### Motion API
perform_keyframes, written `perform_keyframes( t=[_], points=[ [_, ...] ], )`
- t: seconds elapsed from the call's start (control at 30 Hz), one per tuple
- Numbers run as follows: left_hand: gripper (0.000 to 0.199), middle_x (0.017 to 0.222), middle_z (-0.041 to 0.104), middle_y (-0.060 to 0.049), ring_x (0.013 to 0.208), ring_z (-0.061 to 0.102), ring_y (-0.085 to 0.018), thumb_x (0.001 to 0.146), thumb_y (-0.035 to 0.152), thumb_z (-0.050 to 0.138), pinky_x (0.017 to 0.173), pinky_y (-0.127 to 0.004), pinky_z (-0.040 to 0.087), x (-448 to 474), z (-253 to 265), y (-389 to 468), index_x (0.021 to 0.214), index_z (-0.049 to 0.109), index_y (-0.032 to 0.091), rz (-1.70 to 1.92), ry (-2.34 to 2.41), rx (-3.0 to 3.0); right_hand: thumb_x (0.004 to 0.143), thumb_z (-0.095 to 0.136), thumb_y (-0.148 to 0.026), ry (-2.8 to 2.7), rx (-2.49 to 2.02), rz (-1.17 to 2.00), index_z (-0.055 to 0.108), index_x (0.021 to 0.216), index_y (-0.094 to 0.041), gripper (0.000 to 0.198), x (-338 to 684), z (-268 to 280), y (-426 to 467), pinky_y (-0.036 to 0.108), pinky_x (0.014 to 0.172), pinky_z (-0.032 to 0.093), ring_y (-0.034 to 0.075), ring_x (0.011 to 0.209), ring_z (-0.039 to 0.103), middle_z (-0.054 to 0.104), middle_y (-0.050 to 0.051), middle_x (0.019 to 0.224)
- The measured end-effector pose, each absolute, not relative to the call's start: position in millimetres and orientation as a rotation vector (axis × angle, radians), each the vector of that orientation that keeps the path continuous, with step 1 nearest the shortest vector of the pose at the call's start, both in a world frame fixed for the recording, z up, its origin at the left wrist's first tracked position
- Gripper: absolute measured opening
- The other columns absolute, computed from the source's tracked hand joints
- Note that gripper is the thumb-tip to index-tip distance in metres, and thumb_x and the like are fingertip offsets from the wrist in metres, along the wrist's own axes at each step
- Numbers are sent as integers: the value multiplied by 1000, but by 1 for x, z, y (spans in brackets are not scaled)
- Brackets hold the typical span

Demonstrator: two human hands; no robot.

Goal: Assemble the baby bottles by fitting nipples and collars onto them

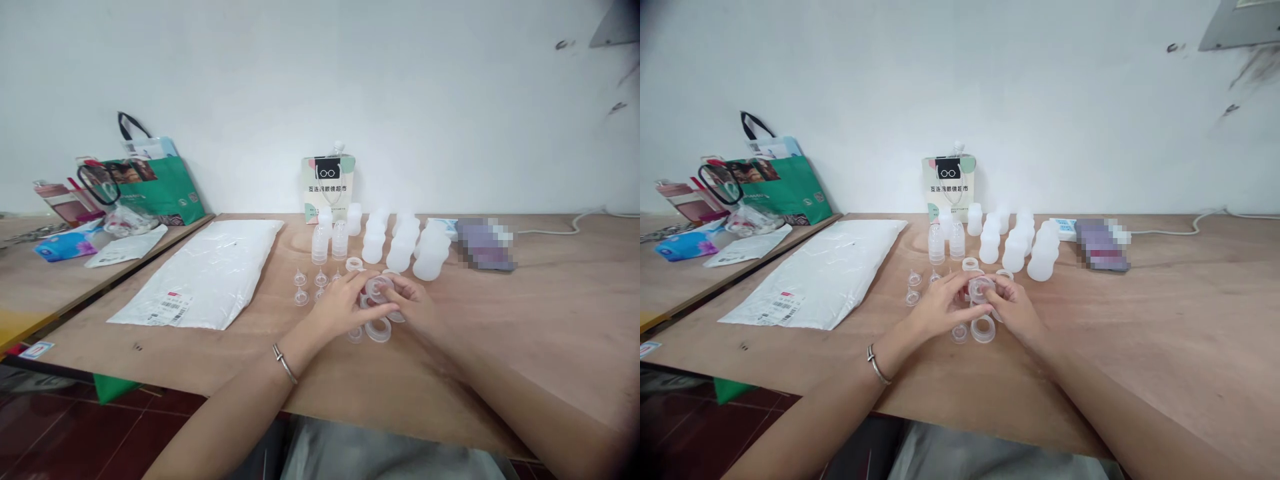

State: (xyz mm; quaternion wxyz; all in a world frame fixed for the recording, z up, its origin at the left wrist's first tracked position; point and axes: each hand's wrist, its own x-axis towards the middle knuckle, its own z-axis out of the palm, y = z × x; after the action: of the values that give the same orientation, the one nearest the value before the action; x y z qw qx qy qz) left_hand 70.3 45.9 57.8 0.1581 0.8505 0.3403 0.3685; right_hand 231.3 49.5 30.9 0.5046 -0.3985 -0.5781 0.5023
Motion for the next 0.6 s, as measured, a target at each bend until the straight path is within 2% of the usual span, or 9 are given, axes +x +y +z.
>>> perform_keyframes(
  t=[0.1, 0.2, 0.27, 0.33, 0.4, 0.43, 0.5, 0.57, 0.6],
  points=[
    [31, 92, 66, -3, 79, 59, -16, 87, 36, 44, 73, -28, 46, 72, 59, 46, 111, 56, 21, 1045, 1049, 2372, 74, 62, -38, -1416, -973, 1176, 65, 98, -24, 27, 231, 28, 49, 29, 61, 50, 16, 68, 61, 67, 1, 81],
    [31, 81, 66, -2, 70, 58, -14, 87, 27, 41, 66, -25, 45, 74, 56, 47, 115, 55, 21, 1044, 1093, 2353, 76, 60, -38, -1454, -989, 1097, 64, 101, -25, 29, 229, 25, 46, 33, 66, 52, 19, 77, 63, 68, 2, 89],
    [31, 74, 64, 0, 64, 55, -12, 86, 24, 41, 63, -24, 43, 75, 52, 49, 114, 56, 21, 1084, 1117, 2325, 76, 59, -38, -1504, -1007, 1034, 58, 104, -26, 31, 228, 25, 44, 33, 67, 52, 19, 76, 63, 67, 2, 88],
    [29, 69, 61, 1, 59, 53, -11, 86, 25, 41, 59, -22, 42, 74, 49, 52, 109, 58, 21, 1148, 1143, 2233, 77, 58, -39, -1549, -1033, 943, 49, 109, -27, 36, 233, 27, 44, 32, 64, 51, 17, 67, 61, 66, 1, 80],
    [27, 67, 59, 2, 57, 53, -10, 86, 27, 42, 56, -21, 42, 72, 46, 56, 106, 58, 20, 1207, 1140, 2061, 78, 56, -41, -1499, -1078, 731, 41, 112, -26, 40, 246, 31, 51, 32, 63, 48, 15, 64, 58, 61, 0, 76],
    [26, 68, 58, 2, 57, 55, -9, 85, 28, 42, 55, -20, 43, 70, 45, 59, 105, 57, 19, 1220, 1114, 1960, 78, 55, -43, -1417, -1111, 570, 39, 112, -26, 41, 255, 32, 57, 32, 65, 47, 15, 66, 56, 58, 0, 78],
    [24, 70, 59, 2, 59, 59, -9, 85, 31, 43, 52, -19, 43, 69, 43, 63, 104, 53, 19, 1215, 1033, 1778, 72, 59, -45, -1198, -1218, 206, 35, 112, -24, 50, 277, 30, 74, 35, 74, 45, 18, 83, 53, 53, 5, 97],
    [22, 70, 59, 3, 58, 62, -10, 84, 32, 45, 49, -17, 42, 68, 44, 66, 101, 50, 19, 1196, 972, 1653, 62, 66, -48, -1087, -1344, 3, 31, 114, -21, 68, 299, 22, 94, 40, 85, 42, 23, 102, 46, 41, 12, 116],
    [21, 69, 59, 3, 58, 62, -10, 84, 32, 47, 48, -17, 42, 68, 45, 67, 101, 49, 20, 1191, 954, 1607, 57, 69, -50, -1070, -1424, -41, 31, 114, -19, 75, 309, 17, 104, 42, 87, 40, 26, 105, 44, 37, 14, 119]
  ],
)
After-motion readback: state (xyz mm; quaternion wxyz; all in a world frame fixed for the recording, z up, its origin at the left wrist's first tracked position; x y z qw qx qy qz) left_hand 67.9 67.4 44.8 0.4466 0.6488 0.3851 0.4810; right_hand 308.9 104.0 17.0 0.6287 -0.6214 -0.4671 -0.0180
